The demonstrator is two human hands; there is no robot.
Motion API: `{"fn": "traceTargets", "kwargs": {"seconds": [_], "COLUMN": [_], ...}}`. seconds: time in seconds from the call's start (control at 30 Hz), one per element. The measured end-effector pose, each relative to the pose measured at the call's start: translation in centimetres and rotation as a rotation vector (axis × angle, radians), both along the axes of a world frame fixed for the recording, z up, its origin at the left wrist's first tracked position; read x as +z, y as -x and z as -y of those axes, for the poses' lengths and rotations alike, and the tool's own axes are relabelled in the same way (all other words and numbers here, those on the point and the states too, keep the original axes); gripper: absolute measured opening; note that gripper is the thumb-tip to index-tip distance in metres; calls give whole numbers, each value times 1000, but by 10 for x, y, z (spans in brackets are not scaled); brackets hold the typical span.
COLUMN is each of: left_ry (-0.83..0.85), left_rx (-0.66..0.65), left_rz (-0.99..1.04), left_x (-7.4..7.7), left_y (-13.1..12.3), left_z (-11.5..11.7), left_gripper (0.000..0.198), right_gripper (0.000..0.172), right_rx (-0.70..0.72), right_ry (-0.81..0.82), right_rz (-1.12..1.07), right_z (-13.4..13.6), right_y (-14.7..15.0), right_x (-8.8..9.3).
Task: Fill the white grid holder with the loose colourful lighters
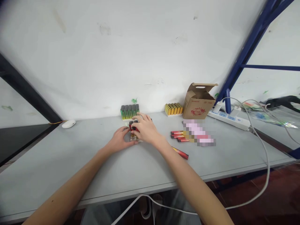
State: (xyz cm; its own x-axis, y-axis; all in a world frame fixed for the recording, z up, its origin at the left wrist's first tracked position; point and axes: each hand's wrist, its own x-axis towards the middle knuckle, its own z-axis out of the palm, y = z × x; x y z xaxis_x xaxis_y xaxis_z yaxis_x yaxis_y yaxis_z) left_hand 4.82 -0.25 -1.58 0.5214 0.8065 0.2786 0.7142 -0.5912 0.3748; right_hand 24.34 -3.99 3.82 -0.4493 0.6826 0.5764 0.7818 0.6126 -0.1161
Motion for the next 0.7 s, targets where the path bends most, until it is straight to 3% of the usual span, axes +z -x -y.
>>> {"fn": "traceTargets", "kwargs": {"seconds": [0.23,0.33,0.43,0.53,0.63,0.7], "left_ry": [-25,-36,-36,-7,7,6], "left_rx": [-7,-1,4,4,-6,-6], "left_rz": [-10,-18,-19,-16,-11,-16], "left_x": [0,0,-1,-1,-1,-1], "left_y": [0,0,0,1,2,3], "left_z": [0,0,0,-1,-2,-2], "left_gripper": [63,68,73,78,78,78], "right_gripper": [27,35,31,29,38,41], "right_rx": [-83,-81,-142,-403,-780,-874], "right_ry": [-66,-101,-134,-50,239,325], "right_rz": [73,-28,-208,-223,-4,133], "right_z": [-1,2,12,29,48,59], "right_y": [12,7,-18,-58,-92,-103], "right_x": [3,6,9,8,2,-3]}}
